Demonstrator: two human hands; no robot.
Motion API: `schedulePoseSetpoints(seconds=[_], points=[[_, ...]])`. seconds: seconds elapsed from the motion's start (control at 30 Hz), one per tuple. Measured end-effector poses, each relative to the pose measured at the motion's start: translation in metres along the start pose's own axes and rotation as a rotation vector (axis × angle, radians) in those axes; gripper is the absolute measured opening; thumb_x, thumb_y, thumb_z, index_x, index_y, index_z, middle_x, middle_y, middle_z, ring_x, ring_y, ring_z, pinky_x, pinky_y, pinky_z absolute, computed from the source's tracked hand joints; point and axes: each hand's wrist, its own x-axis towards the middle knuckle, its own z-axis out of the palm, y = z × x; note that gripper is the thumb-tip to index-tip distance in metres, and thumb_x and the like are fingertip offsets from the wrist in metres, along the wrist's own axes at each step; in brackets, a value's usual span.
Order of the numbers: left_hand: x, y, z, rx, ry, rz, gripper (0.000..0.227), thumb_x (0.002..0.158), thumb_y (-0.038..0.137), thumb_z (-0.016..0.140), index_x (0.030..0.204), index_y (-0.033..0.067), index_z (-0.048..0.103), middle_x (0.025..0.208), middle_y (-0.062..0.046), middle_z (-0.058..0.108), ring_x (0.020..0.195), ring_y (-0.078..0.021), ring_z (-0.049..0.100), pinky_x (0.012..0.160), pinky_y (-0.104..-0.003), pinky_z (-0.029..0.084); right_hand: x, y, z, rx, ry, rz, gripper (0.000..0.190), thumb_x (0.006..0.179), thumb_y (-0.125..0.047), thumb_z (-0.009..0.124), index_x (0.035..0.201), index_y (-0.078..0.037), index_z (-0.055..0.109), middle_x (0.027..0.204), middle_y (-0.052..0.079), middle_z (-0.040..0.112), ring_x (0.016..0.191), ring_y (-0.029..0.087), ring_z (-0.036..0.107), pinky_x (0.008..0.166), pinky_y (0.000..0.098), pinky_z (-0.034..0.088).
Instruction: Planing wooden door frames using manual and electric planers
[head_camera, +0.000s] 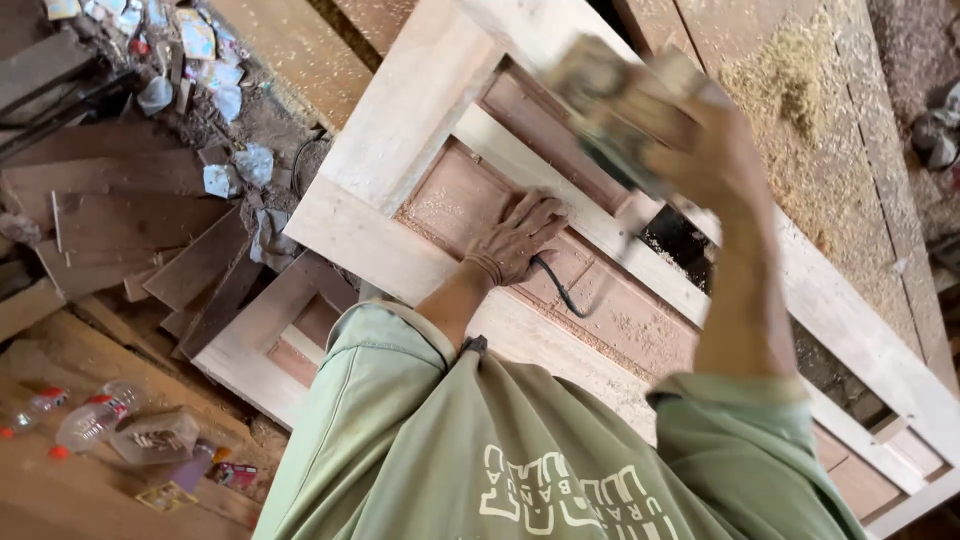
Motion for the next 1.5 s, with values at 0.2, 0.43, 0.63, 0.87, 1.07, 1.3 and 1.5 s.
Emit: schedulePoseSetpoints(seconds=[0.2, 0.43, 0.63, 0.87, 1.07, 1.3, 1.5], points=[[0.004, 0.003, -0.012, 0.195, -0.216, -0.055, 0.071, 0.106, 0.064, 0.013, 0.163, 0.0250, 0.029, 0.169, -0.002, 0.027, 0.157, -0.0292, 0.016, 0.126, -0.051, 0.010, -0.102, 0.109, -0.023, 0.024, 0.077, 0.486, 0.040, 0.095, -0.005, 0.073, 0.133, 0.002, 0.062, 0.110, 0.023, 0.072, 0.074, 0.036, 0.069, 0.055, 0.0468, 0.058], [0.016, 0.009, -0.008, 0.243, -0.464, -0.148, 0.077, 0.099, 0.072, 0.016, 0.165, 0.0321, 0.016, 0.173, 0.000, 0.007, 0.158, -0.0269, 0.000, 0.124, -0.052, 0.006, -0.191, 0.209, -0.006, 0.215, 0.261, 0.781, 0.027, 0.093, -0.002, 0.074, 0.114, -0.006, 0.058, 0.091, 0.007, 0.058, 0.066, 0.020, 0.052, 0.057, 0.0375, 0.049], [0.004, 0.005, 0.012, 0.310, -0.288, -0.118, 0.081, 0.095, 0.077, 0.029, 0.161, 0.0305, 0.030, 0.169, -0.002, 0.019, 0.156, -0.0286, 0.010, 0.122, -0.055, 0.012, -0.215, 0.282, 0.022, 0.223, 0.244, 0.676, 0.036, 0.091, -0.005, 0.069, 0.126, -0.001, 0.062, 0.087, 0.012, 0.059, 0.067, 0.023, 0.056, 0.056, 0.0376, 0.051], [0.003, 0.005, 0.013, 0.340, -0.053, -0.048, 0.069, 0.099, 0.070, 0.040, 0.153, 0.0259, 0.045, 0.163, -0.004, 0.033, 0.152, -0.0299, 0.023, 0.120, -0.056, 0.023, -0.183, 0.311, 0.019, 0.166, 0.189, 0.389, 0.027, 0.087, -0.003, 0.071, 0.113, 0.000, 0.066, 0.082, 0.007, 0.054, 0.063, 0.018, 0.048, 0.052, 0.0325, 0.046], [0.003, 0.002, 0.016, 0.381, -0.214, -0.108, 0.075, 0.096, 0.073, 0.041, 0.159, 0.0324, 0.034, 0.168, 0.000, 0.024, 0.156, -0.0288, 0.013, 0.122, -0.056, 0.016, -0.130, 0.273, 0.004, 0.264, 0.158, 0.342, 0.053, 0.080, 0.001, 0.073, 0.131, 0.010, 0.063, 0.103, 0.018, 0.069, 0.078, 0.027, 0.064, 0.062, 0.0339, 0.054], [0.006, 0.004, 0.006, 0.271, -0.254, -0.128, 0.068, 0.100, 0.067, 0.033, 0.158, 0.0327, 0.033, 0.167, 0.000, 0.026, 0.154, -0.0269, 0.018, 0.120, -0.053, 0.019, -0.057, 0.207, 0.000, 0.147, 0.055, 0.288, 0.054, 0.086, -0.001, 0.076, 0.137, 0.007, 0.061, 0.106, 0.017, 0.072, 0.082, 0.028, 0.068, 0.067, 0.0402, 0.060], [-0.001, -0.003, 0.007, 0.111, 0.038, 0.006, 0.065, 0.106, 0.062, 0.037, 0.156, 0.0200, 0.046, 0.163, -0.008, 0.040, 0.153, -0.0342, 0.031, 0.120, -0.055, 0.023, 0.018, 0.128, 0.008, -0.060, 0.013, 0.002, 0.025, 0.090, -0.013, 0.061, 0.108, 0.005, 0.061, 0.076, 0.015, 0.067, 0.058, 0.027, 0.063, 0.048, 0.0421, 0.058]])
